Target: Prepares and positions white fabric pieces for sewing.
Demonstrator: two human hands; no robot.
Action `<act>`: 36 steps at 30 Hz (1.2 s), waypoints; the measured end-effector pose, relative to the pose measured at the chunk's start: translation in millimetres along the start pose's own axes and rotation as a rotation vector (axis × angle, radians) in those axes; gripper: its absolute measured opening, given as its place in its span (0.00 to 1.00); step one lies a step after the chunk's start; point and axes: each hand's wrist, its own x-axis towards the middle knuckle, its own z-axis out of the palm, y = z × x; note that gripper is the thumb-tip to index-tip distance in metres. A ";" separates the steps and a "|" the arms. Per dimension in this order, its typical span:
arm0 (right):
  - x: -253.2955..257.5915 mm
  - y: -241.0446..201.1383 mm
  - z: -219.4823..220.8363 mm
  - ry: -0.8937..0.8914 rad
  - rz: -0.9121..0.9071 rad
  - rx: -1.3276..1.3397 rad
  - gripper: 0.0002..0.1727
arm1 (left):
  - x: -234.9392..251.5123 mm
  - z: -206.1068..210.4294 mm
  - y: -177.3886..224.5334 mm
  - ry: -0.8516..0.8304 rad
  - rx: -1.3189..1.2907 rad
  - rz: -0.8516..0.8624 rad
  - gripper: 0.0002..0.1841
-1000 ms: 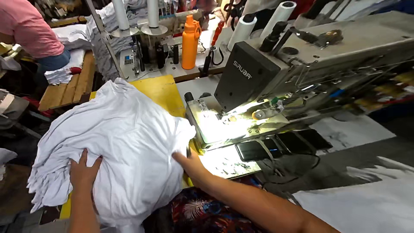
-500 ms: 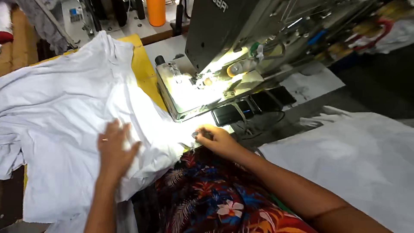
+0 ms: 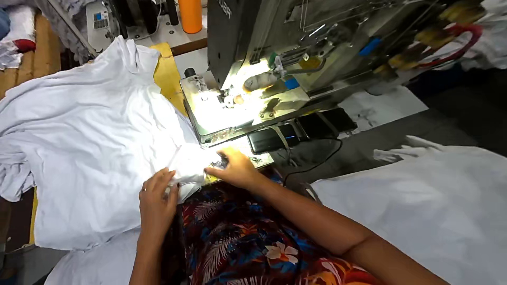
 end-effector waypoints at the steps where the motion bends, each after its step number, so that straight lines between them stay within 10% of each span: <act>1: 1.9 -13.1 13.1 -0.032 0.000 -0.021 0.51 | -11.2 0.6 3.0 0.003 -0.034 -0.011 0.19; 7: 10.9 -45.4 38.9 -0.282 -0.179 -0.008 0.17 | -43.4 1.6 37.1 0.085 -0.282 -0.067 0.17; 11: -3.2 -4.7 12.3 -0.386 -0.246 0.383 0.18 | -49.9 23.3 61.4 -0.177 -0.676 -0.276 0.18; 17: -50.7 23.6 6.9 -0.095 -0.456 0.166 0.20 | -3.0 49.7 76.6 -0.279 -1.305 -0.660 0.09; 21: -70.9 15.0 9.2 -0.338 -0.576 -0.056 0.13 | 7.0 47.7 66.3 -0.147 -1.831 -0.684 0.15; 24: -68.0 16.3 -14.8 -0.595 -0.387 -0.262 0.25 | -16.5 36.0 45.9 -0.107 -1.730 -0.634 0.16; 27: -61.1 13.6 -34.4 -0.393 -0.324 -0.282 0.36 | -49.0 31.6 40.6 -0.129 -1.504 -0.659 0.14; 31: -32.0 9.7 -16.0 0.148 -0.798 -0.296 0.19 | -70.7 29.6 46.7 -0.093 -1.493 -0.650 0.17; 36: 5.0 -4.2 30.6 0.224 -1.050 -0.389 0.15 | -64.8 21.8 57.1 -0.133 -1.418 -0.606 0.16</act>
